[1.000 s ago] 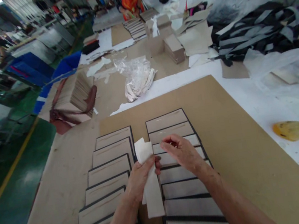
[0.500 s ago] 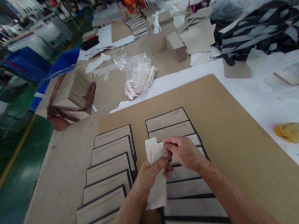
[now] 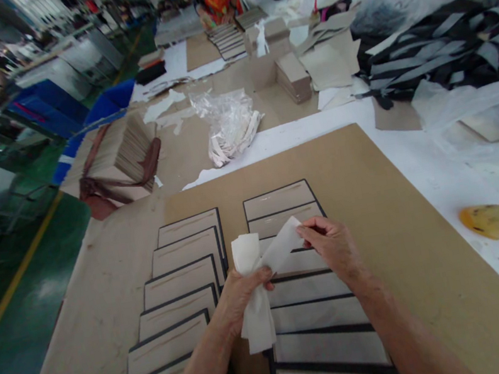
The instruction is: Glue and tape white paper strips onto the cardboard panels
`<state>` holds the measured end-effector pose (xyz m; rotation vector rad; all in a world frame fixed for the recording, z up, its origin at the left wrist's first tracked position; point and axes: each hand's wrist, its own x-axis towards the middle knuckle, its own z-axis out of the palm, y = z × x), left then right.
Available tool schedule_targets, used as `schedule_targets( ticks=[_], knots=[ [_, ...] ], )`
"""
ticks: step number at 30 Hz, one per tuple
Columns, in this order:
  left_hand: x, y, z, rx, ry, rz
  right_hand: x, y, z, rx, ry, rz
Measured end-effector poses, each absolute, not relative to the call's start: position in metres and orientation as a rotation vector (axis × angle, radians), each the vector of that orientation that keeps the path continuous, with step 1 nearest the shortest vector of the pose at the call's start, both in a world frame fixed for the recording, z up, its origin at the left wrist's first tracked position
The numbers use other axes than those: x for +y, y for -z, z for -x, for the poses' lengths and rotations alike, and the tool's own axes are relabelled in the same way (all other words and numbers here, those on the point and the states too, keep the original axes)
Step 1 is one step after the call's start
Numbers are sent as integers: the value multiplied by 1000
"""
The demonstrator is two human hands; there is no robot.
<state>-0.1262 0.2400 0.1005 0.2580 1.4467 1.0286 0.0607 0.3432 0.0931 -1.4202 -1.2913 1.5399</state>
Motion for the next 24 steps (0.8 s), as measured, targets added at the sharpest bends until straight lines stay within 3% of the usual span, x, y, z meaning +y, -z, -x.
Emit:
schedule_targets(
  ticks=[8, 17, 24],
  knots=[
    [232, -88, 139, 1551, -1153, -55, 330, -59, -106, -1143, -1590, 1587],
    [278, -73, 152, 1713, -1225, -248, 375, -25, -95, -1445, -1071, 1508],
    [311, -58, 157, 1837, -1312, -275, 405, -9, -82, -1554, -878, 1502]
  ],
)
